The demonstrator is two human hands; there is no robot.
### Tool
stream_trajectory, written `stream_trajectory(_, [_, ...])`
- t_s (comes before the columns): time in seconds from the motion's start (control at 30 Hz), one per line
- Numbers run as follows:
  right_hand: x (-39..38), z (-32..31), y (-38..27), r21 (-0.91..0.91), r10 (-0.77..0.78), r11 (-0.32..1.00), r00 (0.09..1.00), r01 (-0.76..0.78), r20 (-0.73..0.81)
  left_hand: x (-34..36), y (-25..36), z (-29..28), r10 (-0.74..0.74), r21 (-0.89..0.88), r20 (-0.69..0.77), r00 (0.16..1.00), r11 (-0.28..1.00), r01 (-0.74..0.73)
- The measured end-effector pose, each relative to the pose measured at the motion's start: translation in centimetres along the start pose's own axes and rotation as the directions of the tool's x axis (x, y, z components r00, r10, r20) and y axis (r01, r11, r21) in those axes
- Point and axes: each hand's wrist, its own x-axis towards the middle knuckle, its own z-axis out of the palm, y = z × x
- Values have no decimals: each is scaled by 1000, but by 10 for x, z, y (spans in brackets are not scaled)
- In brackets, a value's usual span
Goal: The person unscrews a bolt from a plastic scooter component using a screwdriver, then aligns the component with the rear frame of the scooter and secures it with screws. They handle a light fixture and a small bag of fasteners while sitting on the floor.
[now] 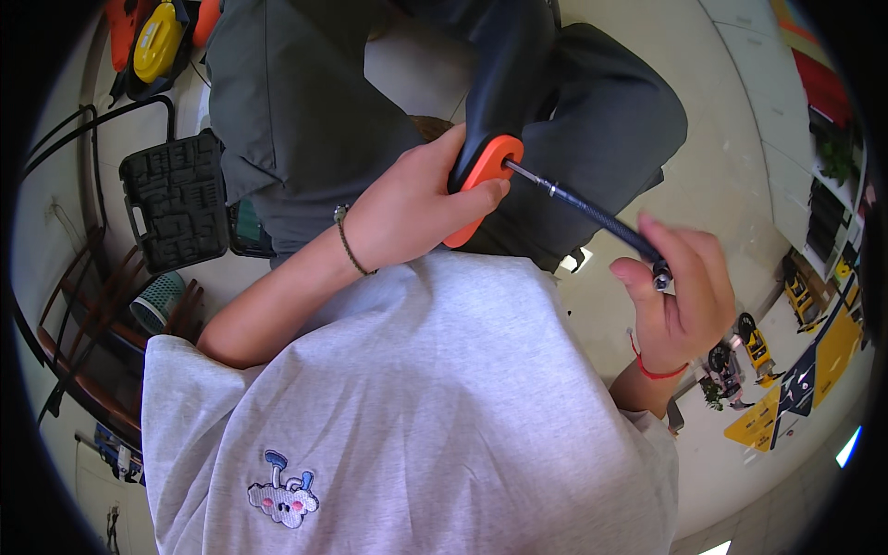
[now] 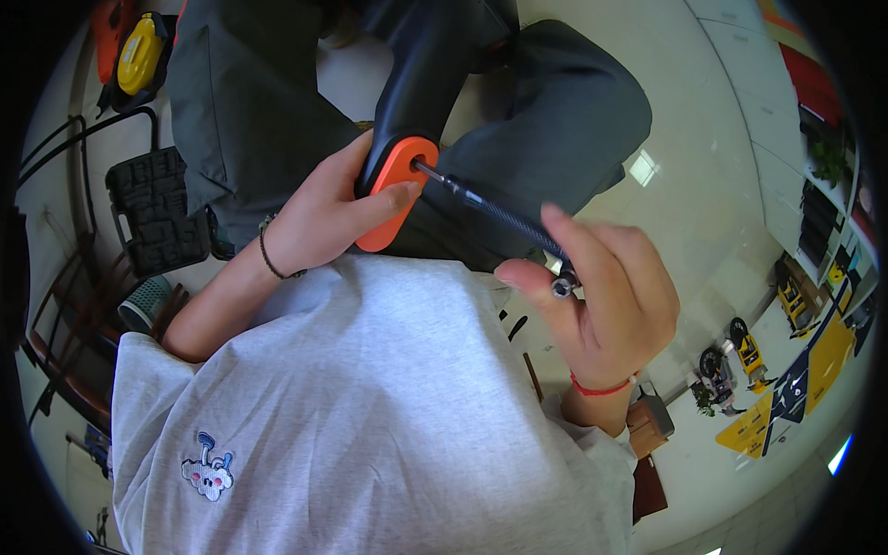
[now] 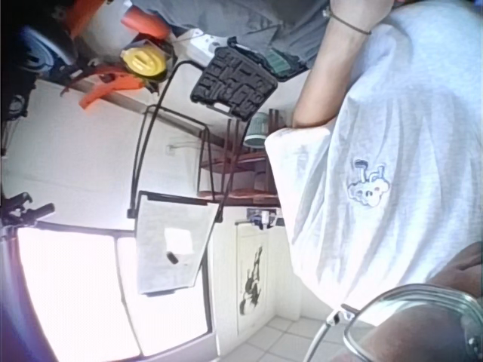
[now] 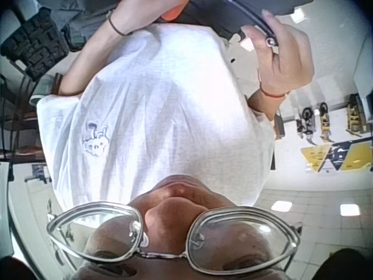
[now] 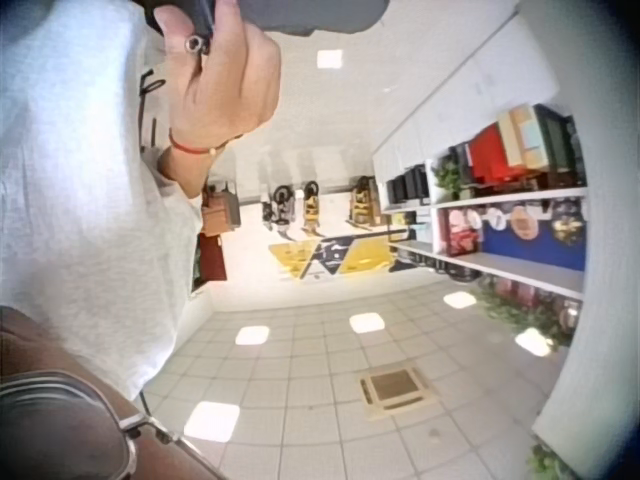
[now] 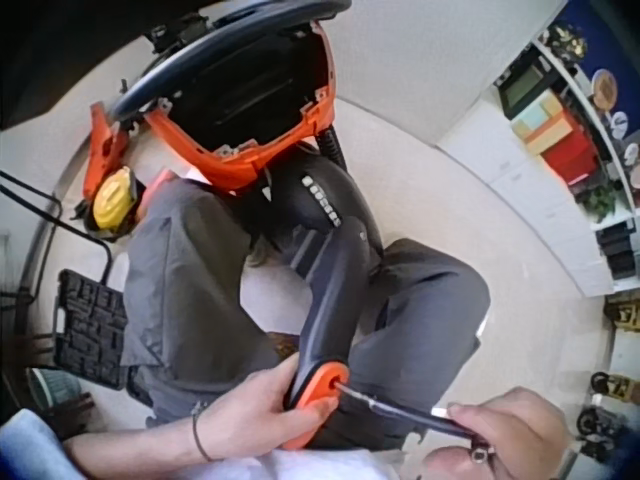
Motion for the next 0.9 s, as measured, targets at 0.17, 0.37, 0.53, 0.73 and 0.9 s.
stream_trajectory(0.17, [-10, 3, -19, 499, 604, 621, 775, -605, 186, -1, 8, 0, 74, 230, 5, 997, 971, -73])
stream_trajectory(0.37, [-31, 3, -6, 517, 417, 731, 892, -445, 177, -1, 10, -9, 21, 153, -6, 1000, 988, -20])
stream_trajectory(0.53, [-16, -13, 6, -10, 31, 1000, 970, -30, 243, 0, 3, -16, 11, 188, 28, 1000, 982, -16])
stream_trajectory(0.73, [-31, 1, -6, 485, 703, 421, 613, -767, 360, -1, 13, -14, 57, 189, 45, 997, 980, -65])
stream_trajectory(0.9, [-51, 8, -3, 632, 559, 492, 774, -599, 298, -2, 2, -13, 32, 213, 20, 999, 976, -35])
